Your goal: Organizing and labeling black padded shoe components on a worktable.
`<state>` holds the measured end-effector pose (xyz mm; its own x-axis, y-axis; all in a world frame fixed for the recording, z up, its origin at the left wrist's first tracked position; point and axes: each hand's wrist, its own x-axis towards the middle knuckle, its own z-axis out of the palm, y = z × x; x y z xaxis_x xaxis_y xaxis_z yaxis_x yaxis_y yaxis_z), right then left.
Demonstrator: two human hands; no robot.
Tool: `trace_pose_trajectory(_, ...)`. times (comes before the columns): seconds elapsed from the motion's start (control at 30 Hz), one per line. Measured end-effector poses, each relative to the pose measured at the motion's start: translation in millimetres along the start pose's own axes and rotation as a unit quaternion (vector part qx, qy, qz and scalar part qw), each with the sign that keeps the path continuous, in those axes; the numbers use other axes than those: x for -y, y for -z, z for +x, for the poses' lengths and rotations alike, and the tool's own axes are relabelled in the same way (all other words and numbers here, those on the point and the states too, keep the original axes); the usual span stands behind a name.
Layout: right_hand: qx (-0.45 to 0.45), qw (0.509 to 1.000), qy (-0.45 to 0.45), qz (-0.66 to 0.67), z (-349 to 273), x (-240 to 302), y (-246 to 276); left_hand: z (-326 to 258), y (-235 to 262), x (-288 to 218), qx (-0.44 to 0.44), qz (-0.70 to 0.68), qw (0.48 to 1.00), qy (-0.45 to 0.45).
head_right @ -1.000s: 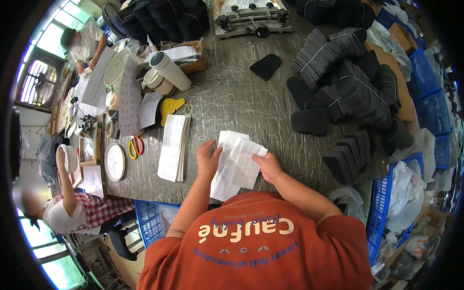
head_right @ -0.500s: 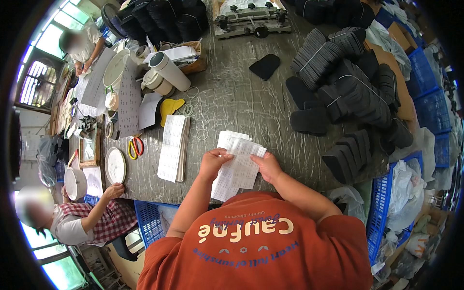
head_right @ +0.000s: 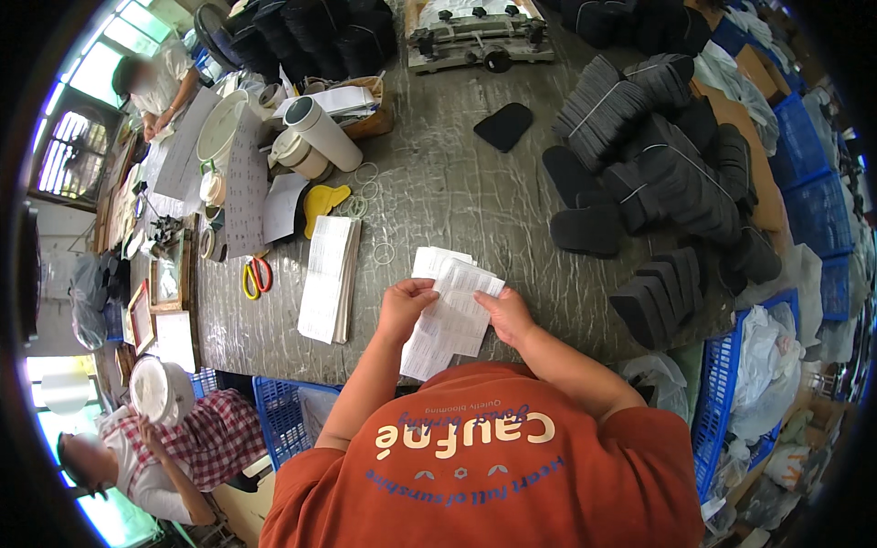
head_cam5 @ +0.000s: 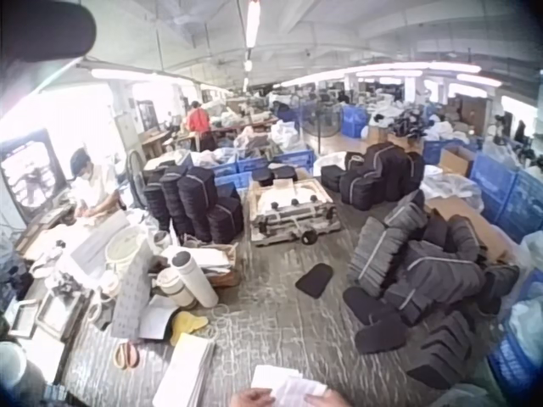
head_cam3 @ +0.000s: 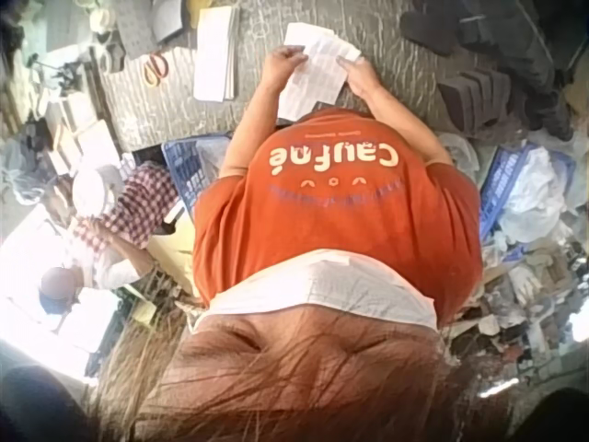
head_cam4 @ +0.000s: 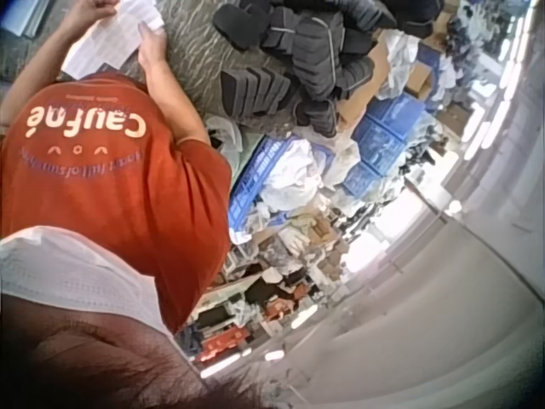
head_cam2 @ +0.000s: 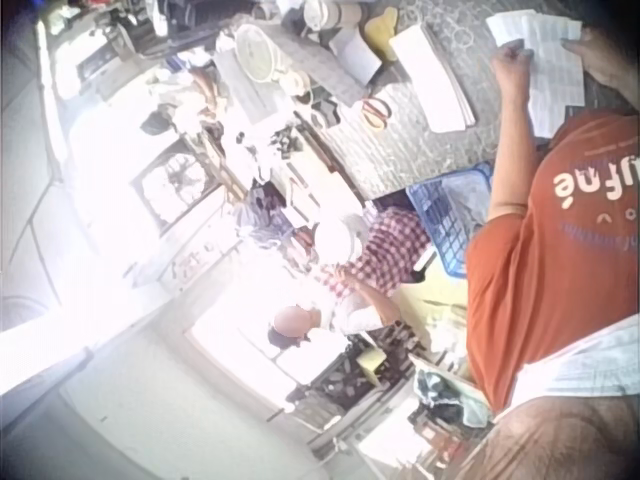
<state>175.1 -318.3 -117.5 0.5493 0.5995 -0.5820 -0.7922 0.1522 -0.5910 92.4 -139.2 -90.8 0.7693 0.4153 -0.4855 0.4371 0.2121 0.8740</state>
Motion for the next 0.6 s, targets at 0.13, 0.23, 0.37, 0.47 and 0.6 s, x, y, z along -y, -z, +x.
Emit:
trace_pose_trajectory(0.13,0.001,1.000,-0.001,0.004,1,-2,4,1,2,0,-0.016,-0.007,1.000,0.004)
trace_pose_trajectory(0.23,-0.009,1.000,-0.003,0.008,3,-4,8,5,4,0,-0.047,0.059,0.997,0.023)
trace_pose_trajectory(0.37,-0.012,1.000,-0.002,-0.002,6,-8,12,12,11,17,-0.160,0.162,0.964,-0.139)
trace_pose_trajectory(0.47,-0.009,1.000,-0.002,-0.003,5,-8,13,7,8,5,-0.183,0.387,0.848,-0.314)
trace_pose_trajectory(0.6,0.000,1.000,-0.006,-0.006,3,-5,8,0,2,-2,0.015,0.201,0.972,-0.124)
